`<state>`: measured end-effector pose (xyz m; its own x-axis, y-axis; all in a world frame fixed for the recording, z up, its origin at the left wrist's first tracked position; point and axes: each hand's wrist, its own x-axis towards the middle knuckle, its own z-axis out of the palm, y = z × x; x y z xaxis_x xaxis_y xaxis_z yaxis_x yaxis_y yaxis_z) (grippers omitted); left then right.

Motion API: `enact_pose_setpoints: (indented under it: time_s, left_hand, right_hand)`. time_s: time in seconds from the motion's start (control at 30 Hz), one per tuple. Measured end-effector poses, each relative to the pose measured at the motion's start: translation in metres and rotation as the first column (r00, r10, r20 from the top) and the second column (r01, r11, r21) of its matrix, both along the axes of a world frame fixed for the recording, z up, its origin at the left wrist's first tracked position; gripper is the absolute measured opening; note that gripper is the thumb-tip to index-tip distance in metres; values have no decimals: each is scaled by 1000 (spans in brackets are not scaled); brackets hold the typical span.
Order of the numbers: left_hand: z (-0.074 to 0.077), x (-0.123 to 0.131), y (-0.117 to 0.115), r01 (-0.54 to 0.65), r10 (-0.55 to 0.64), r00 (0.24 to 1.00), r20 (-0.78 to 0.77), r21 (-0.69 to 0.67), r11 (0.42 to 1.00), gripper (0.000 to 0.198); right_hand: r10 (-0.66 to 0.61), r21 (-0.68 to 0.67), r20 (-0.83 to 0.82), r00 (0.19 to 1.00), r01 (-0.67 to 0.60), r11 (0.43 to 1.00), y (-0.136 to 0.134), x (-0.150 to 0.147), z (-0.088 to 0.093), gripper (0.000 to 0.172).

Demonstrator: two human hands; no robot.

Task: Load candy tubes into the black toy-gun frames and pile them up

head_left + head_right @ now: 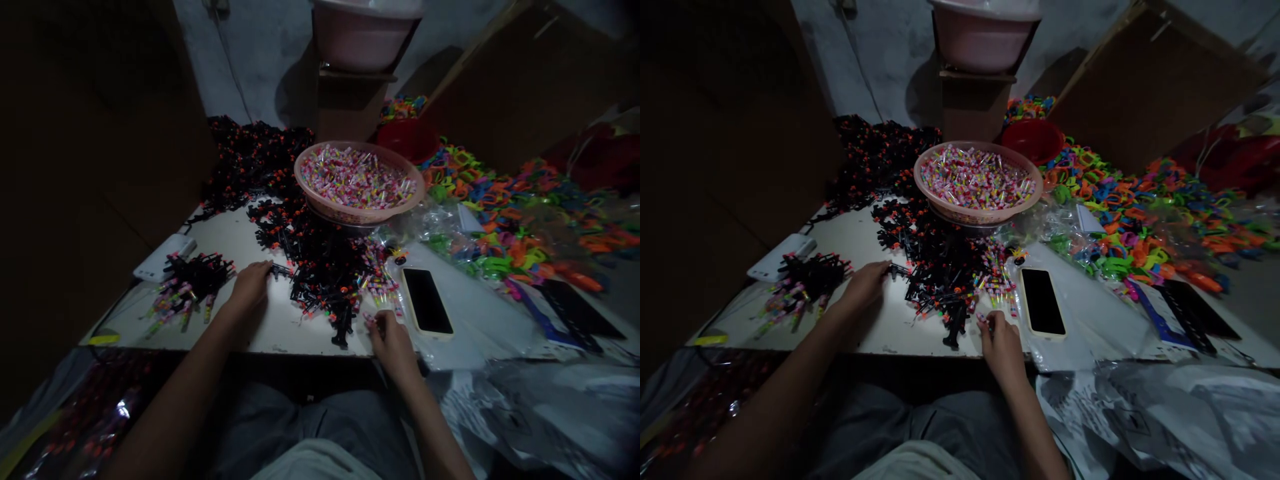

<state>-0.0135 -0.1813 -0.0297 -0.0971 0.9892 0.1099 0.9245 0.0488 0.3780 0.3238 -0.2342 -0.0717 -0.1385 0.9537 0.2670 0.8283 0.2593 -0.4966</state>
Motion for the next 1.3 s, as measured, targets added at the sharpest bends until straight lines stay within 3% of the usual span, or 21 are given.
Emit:
enact_pose_setpoints:
  time_s: [0.17,0.27,0.33,0.43,0.53,0.6,0.67,0.83,0.97,1.17,1.3]
  left_hand:
    - [0,-6,-8,-57,62,992,110,-51,997,48]
    - [8,-8,-31,-61,101,935,340,-127,990,46]
    - [13,1,-48,-81,184,779,599,-194,978,43]
    - [16,30,-74,-73,277,401,873,-271,960,40]
    - [16,65,-96,6,287,80,955,-289,957,39]
    - [16,84,-108,28,312,-37,949,-311,950,42]
    - [16,96,-117,3,343,-68,937,-344,939,39]
    - [16,105,-125,-75,354,-6,935,-353,932,35]
    - [16,106,-127,-97,362,-1,932,-360,928,37]
    - [14,106,-131,-85,370,-4,929,-369,925,43]
    - [14,107,-134,-81,364,-6,931,-363,928,46]
  right_hand:
    - [77,-57,-238,968,-93,994,-10,2,12,28]
    - [58,-98,-378,924,-102,990,-23,-7,18,25]
    - [69,-140,-465,883,-150,979,-33,-20,23,24]
    - [129,-178,-583,802,-280,943,-49,-45,31,20]
    - [160,-168,-645,747,-343,924,-59,-68,38,18]
    - [168,-164,-648,743,-352,922,-63,-77,41,17]
    - [163,-146,-641,750,-328,933,-63,-81,42,16]
    - [178,-27,-601,780,-242,970,-64,-80,42,13]
    - [258,37,-573,778,-290,956,-65,-78,44,9]
    - [343,-133,-625,701,-529,838,-58,-67,52,9]
    - [330,-190,-700,633,-611,769,-56,-61,55,11]
